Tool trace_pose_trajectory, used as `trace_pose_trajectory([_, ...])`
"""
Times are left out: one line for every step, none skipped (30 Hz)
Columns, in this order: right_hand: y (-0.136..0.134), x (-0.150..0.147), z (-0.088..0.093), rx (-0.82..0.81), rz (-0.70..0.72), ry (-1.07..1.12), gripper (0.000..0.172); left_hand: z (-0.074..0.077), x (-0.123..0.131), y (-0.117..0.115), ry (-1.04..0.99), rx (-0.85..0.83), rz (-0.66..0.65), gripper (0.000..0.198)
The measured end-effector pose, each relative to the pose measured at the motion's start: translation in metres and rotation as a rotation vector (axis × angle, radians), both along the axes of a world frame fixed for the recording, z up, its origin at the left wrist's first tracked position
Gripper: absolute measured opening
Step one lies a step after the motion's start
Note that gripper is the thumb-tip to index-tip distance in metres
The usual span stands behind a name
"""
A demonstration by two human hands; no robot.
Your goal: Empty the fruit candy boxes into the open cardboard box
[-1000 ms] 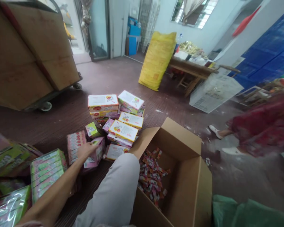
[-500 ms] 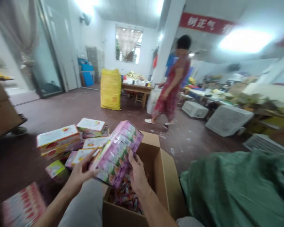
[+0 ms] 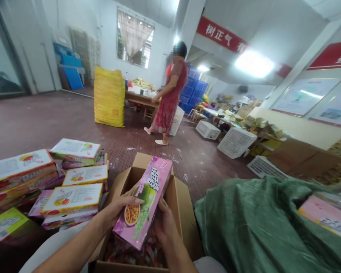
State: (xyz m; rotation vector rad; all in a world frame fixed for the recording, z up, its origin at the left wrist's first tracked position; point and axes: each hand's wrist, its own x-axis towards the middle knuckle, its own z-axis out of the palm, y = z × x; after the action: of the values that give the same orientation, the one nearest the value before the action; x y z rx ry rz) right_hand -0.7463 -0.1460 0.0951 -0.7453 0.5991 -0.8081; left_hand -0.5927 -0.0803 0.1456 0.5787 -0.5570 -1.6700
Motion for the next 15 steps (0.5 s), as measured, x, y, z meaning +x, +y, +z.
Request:
trace_pose_trajectory([-0.001, 0.002, -0.005, 0.015, 0.004, 0.027, 0.050, -0.005, 0.001, -0.004, 0.025, 0.005, 0.024, 0.085])
trace_pose_trajectory([-0.002, 0.004, -0.009, 0.022, 0.010, 0.062, 0.051, -0.012, 0.002, -0.007, 0.034, 0.005, 0.067, 0.083])
trace_pose_trajectory([-0.003, 0.005, -0.013, 0.017, 0.010, 0.108, 0.052, -0.019, 0.004, -0.010, 0.030, 0.003, 0.110, 0.082])
trace_pose_trajectory([-0.004, 0.006, -0.014, -0.005, -0.011, 0.172, 0.052, -0.026, 0.007, -0.012, 0.017, 0.001, 0.136, 0.083])
trace_pose_trajectory([-0.005, 0.007, -0.014, -0.054, -0.075, 0.264, 0.052, -0.033, 0.010, -0.013, 0.002, -0.002, 0.148, 0.084])
trace_pose_trajectory([-0.006, 0.007, -0.011, -0.150, -0.178, 0.385, 0.052, -0.040, 0.013, -0.014, -0.021, 0.003, 0.151, 0.086])
trace_pose_trajectory([-0.006, 0.006, -0.006, -0.306, -0.304, 0.523, 0.051, -0.046, 0.017, -0.015, -0.055, 0.018, 0.154, 0.086])
trace_pose_trajectory([-0.007, 0.006, 0.001, -0.525, -0.422, 0.662, 0.048, -0.052, 0.020, -0.015, -0.100, 0.039, 0.164, 0.086])
trace_pose_trajectory([-0.007, 0.005, 0.011, -0.797, -0.483, 0.787, 0.044, -0.056, 0.024, -0.016, -0.159, 0.062, 0.182, 0.086])
trace_pose_trajectory([-0.007, 0.005, 0.021, -1.099, -0.451, 0.888, 0.038, -0.059, 0.028, -0.016, -0.225, 0.080, 0.206, 0.085])
trace_pose_trajectory([-0.007, 0.006, 0.032, -1.397, -0.321, 0.959, 0.032, -0.062, 0.031, -0.017, -0.291, 0.092, 0.231, 0.083])
trace_pose_trajectory([-0.007, 0.009, 0.041, -1.652, -0.127, 1.010, 0.028, -0.063, 0.034, -0.018, -0.352, 0.096, 0.253, 0.082])
trace_pose_trajectory([-0.007, 0.012, 0.050, -1.843, 0.081, 1.058, 0.026, -0.064, 0.036, -0.018, -0.407, 0.092, 0.273, 0.082])
trace_pose_trajectory([-0.007, 0.015, 0.057, -1.972, 0.273, 1.109, 0.028, -0.064, 0.038, -0.018, -0.462, 0.088, 0.292, 0.081])
trace_pose_trajectory([-0.006, 0.018, 0.062, -2.053, 0.420, 1.162, 0.033, -0.063, 0.039, -0.018, -0.513, 0.087, 0.311, 0.080])
